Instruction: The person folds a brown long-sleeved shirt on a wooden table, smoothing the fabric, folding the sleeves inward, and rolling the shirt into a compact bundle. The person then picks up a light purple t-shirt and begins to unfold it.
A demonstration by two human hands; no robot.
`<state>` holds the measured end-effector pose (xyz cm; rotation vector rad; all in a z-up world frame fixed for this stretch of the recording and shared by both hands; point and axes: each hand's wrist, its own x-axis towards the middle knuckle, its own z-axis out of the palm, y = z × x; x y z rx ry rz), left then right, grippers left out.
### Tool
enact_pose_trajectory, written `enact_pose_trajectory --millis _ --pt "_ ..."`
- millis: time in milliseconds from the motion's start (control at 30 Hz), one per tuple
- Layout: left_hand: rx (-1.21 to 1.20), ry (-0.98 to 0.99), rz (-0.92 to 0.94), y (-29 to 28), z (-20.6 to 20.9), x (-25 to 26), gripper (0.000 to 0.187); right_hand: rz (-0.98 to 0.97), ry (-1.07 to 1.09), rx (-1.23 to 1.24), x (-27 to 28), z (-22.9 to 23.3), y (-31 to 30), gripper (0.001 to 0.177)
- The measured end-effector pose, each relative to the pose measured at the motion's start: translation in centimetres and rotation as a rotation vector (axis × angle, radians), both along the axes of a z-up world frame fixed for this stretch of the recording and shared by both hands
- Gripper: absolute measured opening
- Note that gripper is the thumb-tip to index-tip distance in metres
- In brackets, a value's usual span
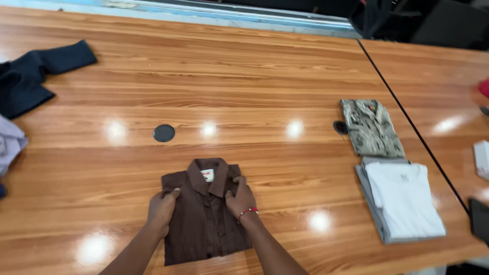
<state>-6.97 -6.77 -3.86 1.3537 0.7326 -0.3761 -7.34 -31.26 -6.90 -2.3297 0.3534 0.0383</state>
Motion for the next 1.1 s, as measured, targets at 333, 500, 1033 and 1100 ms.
enact_pose_trajectory --millis 333,500,1033,1100 --pt "-0.167 -0.096 0.013 -14.2 4.1 0.1 0.033 -0.108 -0.023 -0.002 0.1 5.4 -11.7 0.044" --pt "-0.197 -0.127 -0.018 -18.9 4.9 0.8 0.034 -0.154 -0.103 -0.029 1.2 8.7 -16.3 0.045" --pt "0.437 -0.316 -0.585 -18.9 3.2 3.7 0.097 -0.155 -0.005 0.046 1.1 3.4 -18.7 0.066" --pt "0.337 -0.353 -0.606 -18.9 3.6 3.8 0.104 -0.161 0.003 0.102 0.9 4.2 -18.4 0.066"
